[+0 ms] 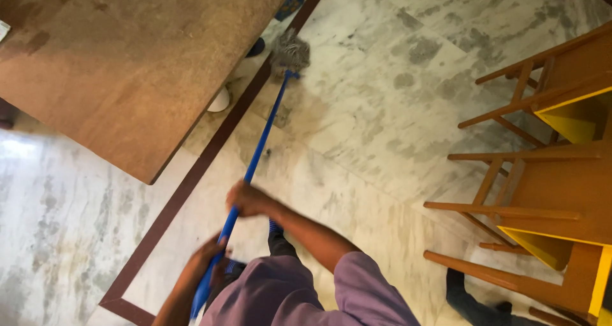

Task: Mopping a marble floor in a domestic setting using a mop.

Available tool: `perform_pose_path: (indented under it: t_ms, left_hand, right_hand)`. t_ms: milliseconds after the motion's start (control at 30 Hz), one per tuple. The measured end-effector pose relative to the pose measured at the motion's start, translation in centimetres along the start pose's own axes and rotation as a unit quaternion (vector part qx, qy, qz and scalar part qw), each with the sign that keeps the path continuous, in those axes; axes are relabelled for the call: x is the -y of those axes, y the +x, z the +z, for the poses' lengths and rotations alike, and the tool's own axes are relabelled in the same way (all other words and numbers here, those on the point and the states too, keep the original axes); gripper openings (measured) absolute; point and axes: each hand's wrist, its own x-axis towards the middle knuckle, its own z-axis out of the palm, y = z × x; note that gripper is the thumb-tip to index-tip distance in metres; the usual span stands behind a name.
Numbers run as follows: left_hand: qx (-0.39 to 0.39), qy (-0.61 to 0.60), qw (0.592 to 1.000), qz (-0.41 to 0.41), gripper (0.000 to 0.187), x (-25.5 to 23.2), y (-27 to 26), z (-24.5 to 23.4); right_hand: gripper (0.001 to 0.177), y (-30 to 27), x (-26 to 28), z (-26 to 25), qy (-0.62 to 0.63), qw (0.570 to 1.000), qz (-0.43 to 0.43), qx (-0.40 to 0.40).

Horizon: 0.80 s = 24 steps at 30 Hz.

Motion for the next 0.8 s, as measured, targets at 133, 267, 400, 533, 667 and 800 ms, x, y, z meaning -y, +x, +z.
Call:
perform_pose_path:
  t_ms: [133,267,400,533,667,800]
  left_hand:
    - [-0.120,-0.034,0.986,-0.109,0.063,5.2,-9.8,-5.6]
    - [-0.117,-0.068,0.979,-0.154,0.066,7.2,-9.4,-10.4]
    - [-0.049,-0.095,0.983,-0.151,0.068,6.1,-10.4,-10.1]
    - [-0.072,-0.074,0.988,-0.115,0.066,-2.6,-8.0,-1.4]
    - [-0.039,0.000,0.998,-0.042,0.065,-5.6,-2.3,3.1]
    - [0.013,-0.011,1.000,-0.017,0.065,-7.5,1.3,5.9]
  right_hand:
    - [0.042,1.0,12.7,1.3,0.030,0.998,0.012,0.049]
    - [0.044,3.1,16.6,1.2,0.061,0.996,-0.029,0.065]
    - [0.034,3.7,13.0,1.9,0.055,0.997,-0.046,0.015]
    - [0.018,3.9,6.0,1.1,0.038,0.997,-0.063,0.028]
    - [0.014,2.4,-1.8,0.2,0.012,0.999,-0.019,0.039]
    - [0.015,1.2,-6.5,-1.5,-0.036,0.995,0.016,0.087]
